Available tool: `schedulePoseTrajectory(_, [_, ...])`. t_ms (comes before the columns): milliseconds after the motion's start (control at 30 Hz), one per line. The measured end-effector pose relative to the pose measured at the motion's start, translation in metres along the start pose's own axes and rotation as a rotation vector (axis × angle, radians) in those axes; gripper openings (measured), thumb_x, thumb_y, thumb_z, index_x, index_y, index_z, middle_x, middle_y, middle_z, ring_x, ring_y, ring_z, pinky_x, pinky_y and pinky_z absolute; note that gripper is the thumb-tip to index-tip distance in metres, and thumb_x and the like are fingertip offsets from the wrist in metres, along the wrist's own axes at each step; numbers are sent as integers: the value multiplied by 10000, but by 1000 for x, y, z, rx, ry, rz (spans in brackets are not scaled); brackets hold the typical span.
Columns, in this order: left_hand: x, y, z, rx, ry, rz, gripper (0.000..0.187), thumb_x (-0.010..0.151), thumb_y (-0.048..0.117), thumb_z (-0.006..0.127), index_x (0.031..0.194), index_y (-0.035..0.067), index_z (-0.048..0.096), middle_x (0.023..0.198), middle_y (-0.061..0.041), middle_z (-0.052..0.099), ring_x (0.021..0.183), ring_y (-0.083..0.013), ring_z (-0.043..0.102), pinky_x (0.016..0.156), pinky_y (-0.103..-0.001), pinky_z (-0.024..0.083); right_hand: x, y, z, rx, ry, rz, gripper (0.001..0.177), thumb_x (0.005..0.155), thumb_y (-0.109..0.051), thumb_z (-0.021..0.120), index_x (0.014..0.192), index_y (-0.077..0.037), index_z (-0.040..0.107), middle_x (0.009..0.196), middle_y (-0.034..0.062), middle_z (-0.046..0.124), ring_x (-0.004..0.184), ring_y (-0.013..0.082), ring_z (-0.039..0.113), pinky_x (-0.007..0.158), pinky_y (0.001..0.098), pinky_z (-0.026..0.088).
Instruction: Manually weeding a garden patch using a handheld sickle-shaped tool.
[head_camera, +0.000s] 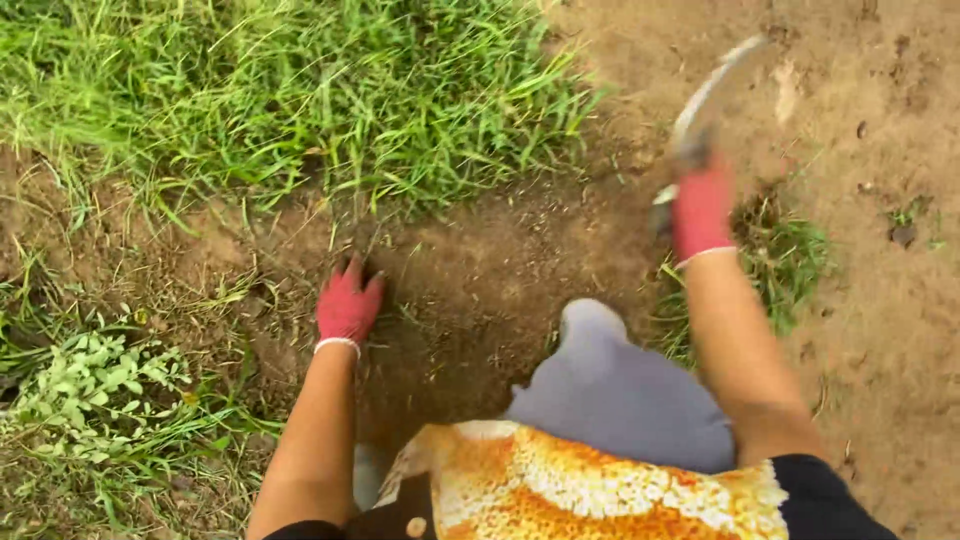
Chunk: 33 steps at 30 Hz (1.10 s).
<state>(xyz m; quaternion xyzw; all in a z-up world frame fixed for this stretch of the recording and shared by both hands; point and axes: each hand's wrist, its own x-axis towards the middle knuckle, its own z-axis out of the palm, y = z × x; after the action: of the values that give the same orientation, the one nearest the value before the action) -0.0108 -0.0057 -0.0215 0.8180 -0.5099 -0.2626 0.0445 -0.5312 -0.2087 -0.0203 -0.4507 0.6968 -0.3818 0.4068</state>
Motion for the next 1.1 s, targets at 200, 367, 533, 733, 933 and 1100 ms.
schedulePoseTrajectory(200, [-15, 68, -13, -179, 11, -259, 567, 948, 479, 554, 1390, 130, 622, 1409, -175, 623, 1304, -410, 570, 1098, -461, 447, -77, -17, 59, -367, -763, -128, 688, 740, -153, 744, 1401, -118, 554, 981, 157, 723, 858, 326, 692, 784, 430, 555])
schedulePoseTrajectory(367, [-14, 105, -12, -263, 71, -282, 568, 956, 437, 596, 1421, 110, 589, 1402, -170, 628, 1296, -374, 585, 1099, -432, 438, -53, -31, 41, -276, -384, 100, 459, 892, -223, 750, 1315, -120, 604, 1055, 132, 748, 931, 297, 733, 820, 399, 575])
schedulePoseTrajectory(533, [-2, 109, 3, -258, 154, -246, 570, 971, 402, 621, 1437, 77, 572, 1422, -204, 595, 1316, -392, 551, 1102, -446, 410, -38, 1, 39, -330, -657, -252, 710, 838, -139, 710, 1509, -168, 478, 1088, 178, 719, 909, 312, 718, 807, 415, 572])
schedulePoseTrajectory(733, [4, 116, 16, -250, 210, -183, 525, 988, 384, 622, 1408, 72, 573, 1407, -229, 615, 1301, -408, 578, 1103, -447, 437, -30, -26, 22, 458, -233, 452, 769, 808, -163, 703, 1514, -183, 399, 1312, 164, 593, 1097, 295, 697, 851, 509, 636])
schedulePoseTrajectory(933, [25, 142, 10, -257, 212, -237, 446, 978, 381, 613, 1341, 124, 651, 1306, -213, 678, 1196, -414, 634, 1033, -461, 491, -12, -8, 11, -386, -745, -417, 761, 780, -198, 773, 1481, -91, 498, 1281, 259, 679, 1019, 383, 700, 868, 474, 568])
schedulePoseTrajectory(1100, [25, 138, 29, -123, 481, -130, 603, 934, 326, 673, 1437, 17, 549, 1479, -311, 516, 1206, -519, 529, 1006, -556, 421, -23, 7, 18, -885, -907, -160, 647, 944, -202, 626, 1583, -240, 530, 1055, 213, 758, 940, 351, 726, 833, 449, 584])
